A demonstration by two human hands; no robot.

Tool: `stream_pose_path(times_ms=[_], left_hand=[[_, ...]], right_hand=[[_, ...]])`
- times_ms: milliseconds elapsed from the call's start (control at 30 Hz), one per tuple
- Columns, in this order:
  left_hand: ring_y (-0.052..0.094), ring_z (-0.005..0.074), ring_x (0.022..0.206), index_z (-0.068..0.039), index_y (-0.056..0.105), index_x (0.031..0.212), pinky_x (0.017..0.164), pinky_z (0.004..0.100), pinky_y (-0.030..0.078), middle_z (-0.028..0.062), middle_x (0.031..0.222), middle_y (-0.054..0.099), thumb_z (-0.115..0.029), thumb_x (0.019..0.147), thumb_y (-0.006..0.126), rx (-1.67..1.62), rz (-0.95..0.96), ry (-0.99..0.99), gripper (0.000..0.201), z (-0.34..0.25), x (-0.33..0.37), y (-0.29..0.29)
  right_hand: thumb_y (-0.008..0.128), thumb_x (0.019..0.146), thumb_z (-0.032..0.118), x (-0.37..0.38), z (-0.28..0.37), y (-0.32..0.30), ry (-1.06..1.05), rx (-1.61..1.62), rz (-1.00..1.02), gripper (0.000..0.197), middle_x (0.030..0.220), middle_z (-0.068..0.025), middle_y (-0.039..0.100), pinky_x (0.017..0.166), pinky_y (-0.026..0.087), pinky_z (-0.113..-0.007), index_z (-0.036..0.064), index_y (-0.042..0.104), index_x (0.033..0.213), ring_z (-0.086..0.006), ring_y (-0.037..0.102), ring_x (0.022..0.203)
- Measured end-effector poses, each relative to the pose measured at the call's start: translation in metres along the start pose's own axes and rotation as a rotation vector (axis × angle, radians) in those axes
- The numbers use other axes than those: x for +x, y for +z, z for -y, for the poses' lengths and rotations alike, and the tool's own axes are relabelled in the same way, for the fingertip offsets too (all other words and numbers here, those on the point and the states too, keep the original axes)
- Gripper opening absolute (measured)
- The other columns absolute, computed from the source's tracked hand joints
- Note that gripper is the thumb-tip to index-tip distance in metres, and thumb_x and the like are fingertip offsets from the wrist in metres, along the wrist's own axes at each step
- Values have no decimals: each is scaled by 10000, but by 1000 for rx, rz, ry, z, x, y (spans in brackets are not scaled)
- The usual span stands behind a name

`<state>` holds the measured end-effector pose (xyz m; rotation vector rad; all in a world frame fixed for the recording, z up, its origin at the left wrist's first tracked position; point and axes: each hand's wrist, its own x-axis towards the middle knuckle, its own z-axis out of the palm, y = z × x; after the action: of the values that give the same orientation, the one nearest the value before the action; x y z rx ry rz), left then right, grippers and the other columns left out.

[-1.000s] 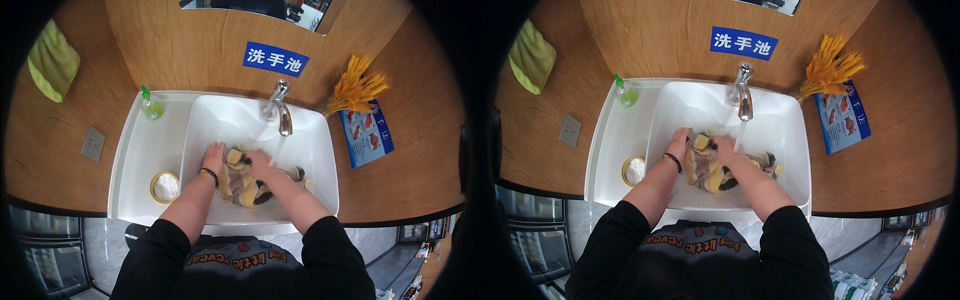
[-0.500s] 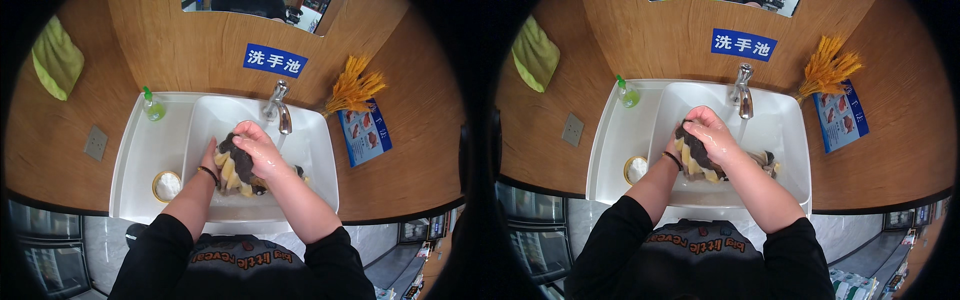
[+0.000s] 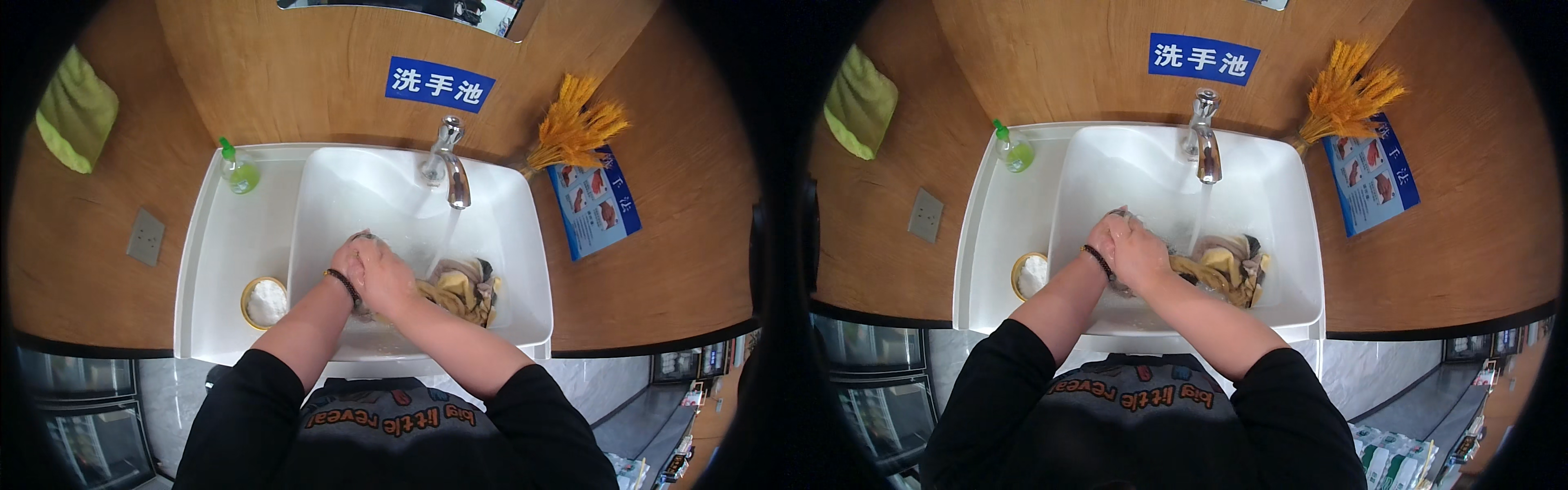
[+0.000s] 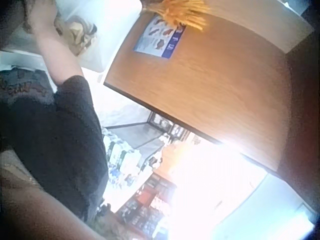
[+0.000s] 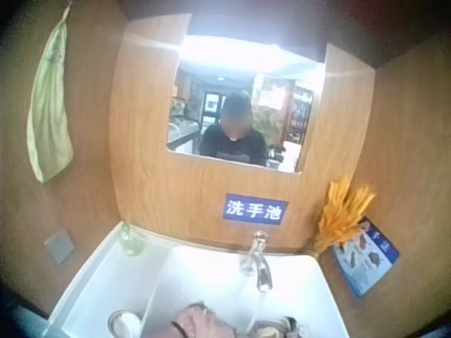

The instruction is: The person washes a patterned cloth in a white sink under running water. They repeatedly rub, squeeze, and rinse the cloth with both hands, turning it over and wringing it out multiple times.

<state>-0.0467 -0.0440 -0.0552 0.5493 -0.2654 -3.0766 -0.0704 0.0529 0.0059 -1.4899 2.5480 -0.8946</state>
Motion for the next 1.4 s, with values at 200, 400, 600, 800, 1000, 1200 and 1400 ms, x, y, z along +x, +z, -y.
stream_pose_path(times_ms=[200, 400, 600, 800, 1000, 1200, 1400], left_hand=[[560, 224, 763, -82, 550, 859, 694, 353, 466, 82, 833, 585, -279, 869, 425, 222, -254, 182, 233, 8, -5, 11], [549, 208, 768, -49, 557, 882, 700, 334, 450, 65, 845, 581, -303, 842, 493, 395, -397, 185, 265, 7, -12, 26], [529, 224, 839, 28, 517, 1009, 769, 323, 420, 125, 940, 563, -364, 813, 538, 720, -581, 555, 439, -9, -5, 6], [385, 368, 1176, 35, 328, 1282, 990, 376, 303, 286, 1233, 414, -438, 806, 526, 1276, -862, 567, 700, -9, -7, 13], [399, 348, 1174, 37, 350, 1269, 981, 355, 313, 256, 1255, 416, -420, 838, 492, 1239, -709, 662, 644, -18, 3, -12], [392, 320, 1191, 33, 359, 1269, 984, 347, 306, 239, 1279, 405, -448, 834, 478, 1198, -688, 583, 659, -19, 0, -5], [373, 307, 1203, 33, 351, 1278, 985, 338, 293, 211, 1301, 388, -496, 828, 450, 976, -650, 525, 702, -21, 13, -29]], right_hand=[[465, 839, 200, 14, -10, 2, 74, 21, -105, 160, 749, -188, 585, 614, 456, -468, 48, 464, 888, -393, 570, 695], [477, 848, 246, 35, -28, 0, 282, 154, -62, 239, 784, -221, 593, 657, 458, -452, 12, 522, 829, -395, 569, 731], [494, 833, 244, 53, -107, 1, 529, 37, 39, 235, 877, -213, 598, 793, 423, -424, 27, 561, 896, -357, 562, 874], [564, 734, 119, 26, -87, 30, 236, -310, 47, 331, 1090, -170, 509, 848, 422, -407, 101, 544, 1063, -348, 480, 1018], [532, 748, 99, 44, -90, 6, 265, -118, 325, 315, 1048, -158, 508, 838, 436, -420, 140, 561, 1058, -342, 493, 1012], [615, 684, 86, 22, -91, 21, 77, -144, 347, 376, 1033, -184, 533, 832, 431, -421, 120, 554, 1053, -354, 504, 1011], [620, 693, 98, 22, -63, 4, 207, -196, 449, 385, 1002, -207, 537, 847, 427, -401, 88, 535, 1068, -357, 503, 1009]])
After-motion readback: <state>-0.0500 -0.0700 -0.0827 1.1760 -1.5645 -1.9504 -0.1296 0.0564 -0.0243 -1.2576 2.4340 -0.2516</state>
